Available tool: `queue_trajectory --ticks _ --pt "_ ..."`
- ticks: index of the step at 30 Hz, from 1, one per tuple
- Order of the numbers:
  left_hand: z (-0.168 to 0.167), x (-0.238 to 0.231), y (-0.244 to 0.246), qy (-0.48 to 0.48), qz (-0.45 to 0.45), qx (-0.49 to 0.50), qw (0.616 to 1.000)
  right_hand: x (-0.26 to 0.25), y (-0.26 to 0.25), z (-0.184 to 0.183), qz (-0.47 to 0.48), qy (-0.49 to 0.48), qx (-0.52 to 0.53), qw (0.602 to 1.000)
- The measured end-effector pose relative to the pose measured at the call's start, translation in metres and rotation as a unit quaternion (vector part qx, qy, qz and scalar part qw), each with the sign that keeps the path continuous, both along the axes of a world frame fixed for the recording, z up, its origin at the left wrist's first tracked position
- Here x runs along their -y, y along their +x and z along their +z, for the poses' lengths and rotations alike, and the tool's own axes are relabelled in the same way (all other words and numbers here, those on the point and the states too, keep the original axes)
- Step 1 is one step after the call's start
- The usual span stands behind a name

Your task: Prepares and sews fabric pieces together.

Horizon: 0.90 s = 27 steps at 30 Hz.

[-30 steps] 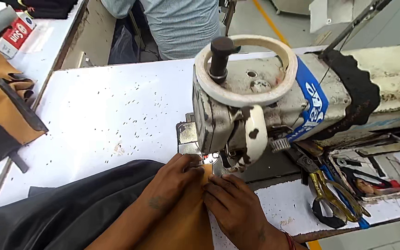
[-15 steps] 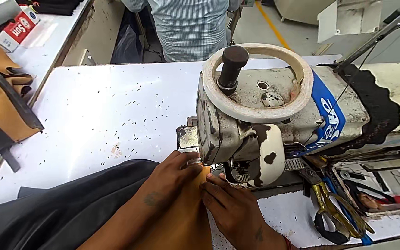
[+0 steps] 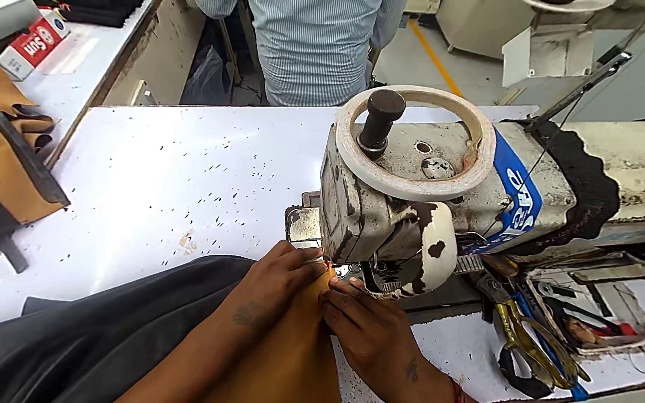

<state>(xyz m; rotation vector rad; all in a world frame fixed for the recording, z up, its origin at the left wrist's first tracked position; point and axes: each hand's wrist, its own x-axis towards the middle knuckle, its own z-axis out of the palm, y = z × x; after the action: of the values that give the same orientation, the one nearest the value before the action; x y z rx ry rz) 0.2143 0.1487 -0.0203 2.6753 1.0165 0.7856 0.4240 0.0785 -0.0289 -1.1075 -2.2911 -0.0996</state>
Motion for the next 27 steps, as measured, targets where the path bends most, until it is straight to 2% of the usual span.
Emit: queue_trajectory --ticks 8,12,16,23,25,27 --pt "0.007 0.001 0.003 -0.004 0.01 -0.017 1.0 -0.001 0.0 -0.001 -0.005 -0.007 -0.004 1.0" --pt "-0.033 -0.004 0.0 0.054 0.003 -0.004 0.999 -0.001 0.001 -0.003 -0.004 -0.014 -0.001 1.0" --pt "0.0 0.0 0.003 0.005 0.015 -0.008 1.0 -0.002 0.0 -0.002 -0.007 -0.007 -0.004 1.0" --pt "-0.004 -0.002 0.002 0.015 0.017 -0.008 1.0 -0.002 -0.003 -0.002 -0.013 -0.009 -0.004 1.0" --pt "-0.005 0.002 0.004 0.018 0.026 -0.024 0.999 0.0 0.001 0.001 -0.003 -0.068 -0.033 0.997" --pt "-0.002 0.013 0.009 0.027 0.044 -0.041 0.998 -0.006 0.014 0.012 0.011 -0.169 -0.066 0.983"
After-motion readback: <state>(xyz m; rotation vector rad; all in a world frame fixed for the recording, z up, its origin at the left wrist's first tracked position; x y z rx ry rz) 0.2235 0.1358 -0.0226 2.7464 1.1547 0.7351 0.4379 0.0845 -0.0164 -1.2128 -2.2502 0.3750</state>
